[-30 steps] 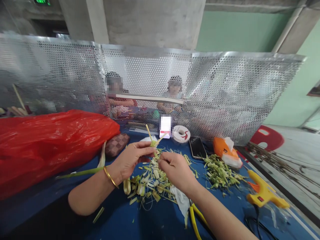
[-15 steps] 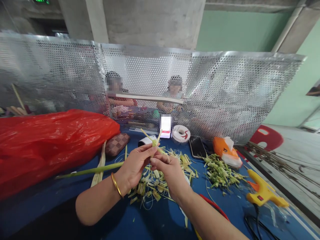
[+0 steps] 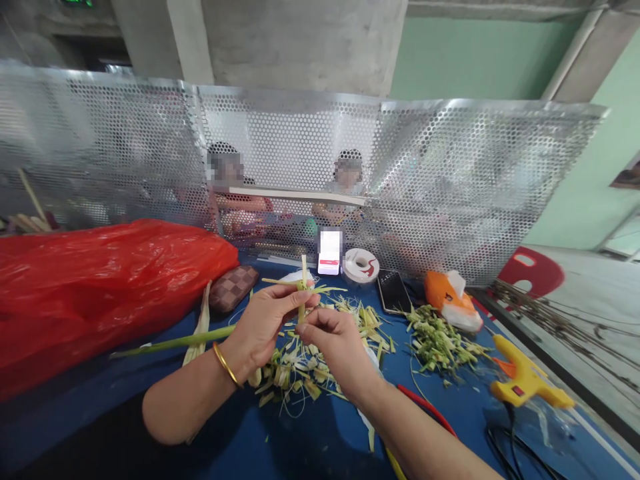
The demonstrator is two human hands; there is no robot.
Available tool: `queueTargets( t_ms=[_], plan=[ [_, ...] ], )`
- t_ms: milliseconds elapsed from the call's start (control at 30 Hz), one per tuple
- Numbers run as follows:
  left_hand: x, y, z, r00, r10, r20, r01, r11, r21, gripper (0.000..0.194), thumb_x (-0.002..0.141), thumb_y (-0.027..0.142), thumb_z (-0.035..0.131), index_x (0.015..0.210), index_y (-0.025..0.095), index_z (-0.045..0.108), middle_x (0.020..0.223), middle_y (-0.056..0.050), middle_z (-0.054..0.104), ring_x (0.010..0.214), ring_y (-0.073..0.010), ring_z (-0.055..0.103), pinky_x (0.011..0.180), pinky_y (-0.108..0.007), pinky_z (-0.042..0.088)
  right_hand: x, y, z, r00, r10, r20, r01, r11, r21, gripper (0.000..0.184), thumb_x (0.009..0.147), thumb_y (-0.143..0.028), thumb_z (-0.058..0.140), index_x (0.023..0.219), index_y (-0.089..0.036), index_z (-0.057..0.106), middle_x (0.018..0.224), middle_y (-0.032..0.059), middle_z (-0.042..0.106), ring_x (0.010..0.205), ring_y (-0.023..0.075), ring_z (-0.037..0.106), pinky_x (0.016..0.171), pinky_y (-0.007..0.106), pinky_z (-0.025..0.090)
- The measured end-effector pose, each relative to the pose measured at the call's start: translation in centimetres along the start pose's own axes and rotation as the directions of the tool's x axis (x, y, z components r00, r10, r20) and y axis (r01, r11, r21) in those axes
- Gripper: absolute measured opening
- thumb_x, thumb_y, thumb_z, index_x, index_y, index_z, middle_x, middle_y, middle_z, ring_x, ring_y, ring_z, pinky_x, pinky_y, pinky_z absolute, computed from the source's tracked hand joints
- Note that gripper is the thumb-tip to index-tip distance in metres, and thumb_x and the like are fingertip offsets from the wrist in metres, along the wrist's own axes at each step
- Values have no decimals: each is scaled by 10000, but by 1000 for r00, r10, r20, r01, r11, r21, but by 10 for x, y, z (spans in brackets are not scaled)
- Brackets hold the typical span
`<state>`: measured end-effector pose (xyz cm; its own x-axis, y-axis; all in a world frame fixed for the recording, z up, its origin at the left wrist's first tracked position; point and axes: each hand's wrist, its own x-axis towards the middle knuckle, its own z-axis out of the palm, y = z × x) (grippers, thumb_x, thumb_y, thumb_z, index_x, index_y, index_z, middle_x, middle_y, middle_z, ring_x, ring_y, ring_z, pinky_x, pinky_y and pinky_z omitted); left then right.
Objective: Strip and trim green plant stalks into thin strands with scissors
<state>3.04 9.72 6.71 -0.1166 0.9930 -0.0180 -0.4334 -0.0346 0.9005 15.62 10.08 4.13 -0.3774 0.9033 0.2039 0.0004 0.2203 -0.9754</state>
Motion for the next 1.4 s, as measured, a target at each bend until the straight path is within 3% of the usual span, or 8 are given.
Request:
queueTargets(
  t_ms=[467,567,700,767,833,967,1167,1400],
  plan=[
    [8,10,-8,997,68,37,-71,991,115,198,650,199,756,812,101,701,659,-38,680,626,-118,632,654,-236,488,-1,-20,-12,969,6,246,82,933,-349,189,739,-217,598,557,-194,553,556,-37,516,558,116,439,553,259,344],
    [8,14,-9,994,57,90,-70,985,158,182,652,197,755,807,114,709,648,-27,672,589,-112,621,639,-244,495,-7,-30,-17,979,-161,127,204,842,-499,274,820,-291,563,562,-198,554,559,-14,535,552,128,459,542,273,347],
    [2,17,-7,976,-7,216,-53,962,267,175,651,203,761,791,109,714,614,-32,659,554,-112,604,606,-249,497,-7,-42,-33,867,-470,-166,226,667,-709,203,828,-372,583,726,-205,638,727,43,618,692,175,532,634,313,368],
    [-2,14,-5,956,-77,285,-6,960,278,179,664,241,760,777,112,710,613,-31,651,555,-115,600,607,-260,504,-2,-41,-40,924,-344,-168,161,747,-644,202,809,-392,595,765,-209,669,790,54,643,729,189,552,635,313,371],
    [-4,10,-5,930,-175,323,85,958,274,224,709,323,731,788,115,703,633,-40,656,559,-123,609,625,-283,516,6,-34,-42,986,-127,-110,73,912,-403,238,796,-408,597,704,-198,663,724,40,637,699,178,554,643,309,385],
    [-4,2,-5,886,-306,349,207,934,292,345,796,439,627,899,115,684,685,-58,671,535,-120,615,597,-272,500,14,-20,-36,992,15,-124,-12,1000,28,223,721,-364,669,611,-177,616,603,-9,580,631,138,512,665,297,388],
    [-4,-4,-2,899,-265,348,160,940,302,172,708,279,727,741,117,680,566,13,584,494,-70,526,529,-202,432,11,-14,-29,982,-10,-188,28,996,90,199,694,-305,676,587,-172,574,569,-38,502,566,107,415,567,263,335],
    [-7,-1,-2,905,-242,350,77,901,426,137,719,221,698,625,124,679,502,-13,601,491,-102,547,570,-248,452,14,-1,-30,965,-69,-251,48,995,-89,208,747,-319,628,613,-178,554,568,-31,507,545,119,421,544,272,337]
  ],
)
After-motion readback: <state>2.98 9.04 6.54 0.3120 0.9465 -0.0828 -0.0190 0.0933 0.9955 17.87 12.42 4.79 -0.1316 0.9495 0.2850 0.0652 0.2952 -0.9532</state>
